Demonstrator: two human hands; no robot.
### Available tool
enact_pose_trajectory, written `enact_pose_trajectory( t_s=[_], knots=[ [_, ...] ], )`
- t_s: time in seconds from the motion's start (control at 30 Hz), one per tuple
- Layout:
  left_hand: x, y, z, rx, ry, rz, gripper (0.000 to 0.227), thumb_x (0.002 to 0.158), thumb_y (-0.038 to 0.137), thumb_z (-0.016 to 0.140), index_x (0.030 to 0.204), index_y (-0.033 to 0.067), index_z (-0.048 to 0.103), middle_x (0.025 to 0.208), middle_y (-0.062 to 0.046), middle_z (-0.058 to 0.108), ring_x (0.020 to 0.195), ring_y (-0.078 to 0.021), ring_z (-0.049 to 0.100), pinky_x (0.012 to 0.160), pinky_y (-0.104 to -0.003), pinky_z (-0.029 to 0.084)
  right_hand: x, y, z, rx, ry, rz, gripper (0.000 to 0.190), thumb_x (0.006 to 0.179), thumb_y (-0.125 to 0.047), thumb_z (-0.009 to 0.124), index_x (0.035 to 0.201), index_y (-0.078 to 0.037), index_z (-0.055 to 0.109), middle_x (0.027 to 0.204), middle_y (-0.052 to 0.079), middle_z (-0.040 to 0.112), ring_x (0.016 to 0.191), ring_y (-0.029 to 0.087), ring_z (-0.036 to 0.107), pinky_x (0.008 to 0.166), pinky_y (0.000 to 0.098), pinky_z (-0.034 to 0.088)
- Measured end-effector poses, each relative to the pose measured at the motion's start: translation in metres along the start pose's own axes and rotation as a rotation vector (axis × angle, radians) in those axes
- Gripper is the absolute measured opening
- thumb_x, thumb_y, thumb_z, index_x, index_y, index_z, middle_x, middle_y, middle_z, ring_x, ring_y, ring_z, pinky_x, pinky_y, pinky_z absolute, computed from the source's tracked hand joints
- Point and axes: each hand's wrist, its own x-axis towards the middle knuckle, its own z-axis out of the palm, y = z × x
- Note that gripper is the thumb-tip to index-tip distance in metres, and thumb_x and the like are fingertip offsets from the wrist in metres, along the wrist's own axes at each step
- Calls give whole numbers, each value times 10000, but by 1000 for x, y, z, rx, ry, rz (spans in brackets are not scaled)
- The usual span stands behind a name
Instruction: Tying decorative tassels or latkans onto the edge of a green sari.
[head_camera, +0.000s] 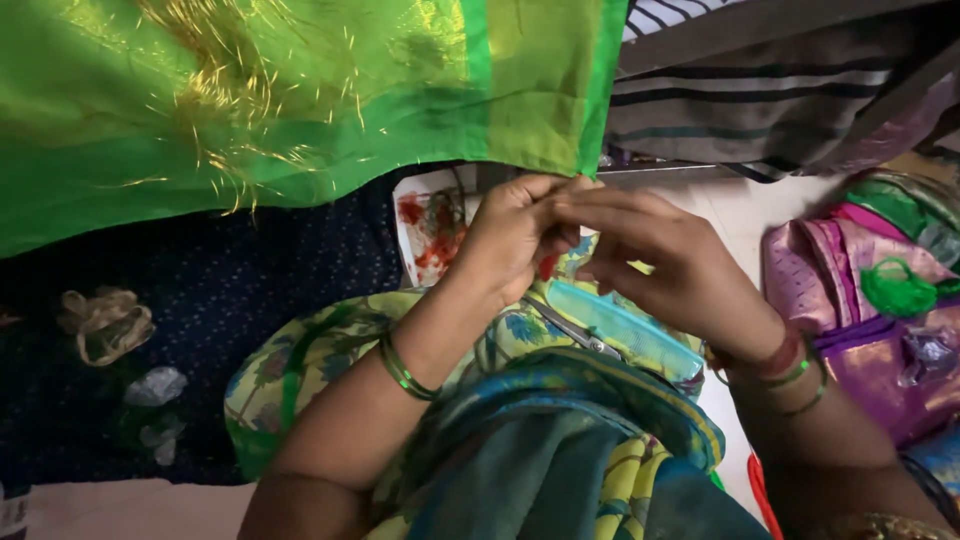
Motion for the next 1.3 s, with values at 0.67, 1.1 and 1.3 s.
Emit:
enact_pose_trajectory(
  t_s=[0.67,1.1,1.3],
  knots=[
    [-3,4,10,33,55,31,249,982,231,718,1038,-9,751,704,1,642,582,-61,562,548,-214,450,-18,29,41,703,170,354,449,857,27,729,1228,-69,493,1044,29,668,884,88,663,610,234,532],
    [-4,37,-9,307,-111,32,191,915,142,780,839,-33,764,661,-63,696,499,-90,544,474,-265,431,50,-17,-53,-756,-8,-371,193,780,-32,777,954,-115,769,777,49,596,836,288,544,769,417,446],
    [-12,31,-6,680,44,274,219,952,159,769,838,-28,769,717,-69,711,638,-101,612,609,-262,499,89,-27,-53,-765,-196,-548,250,691,-54,728,934,-113,720,922,32,630,976,290,614,810,412,513]
  ],
)
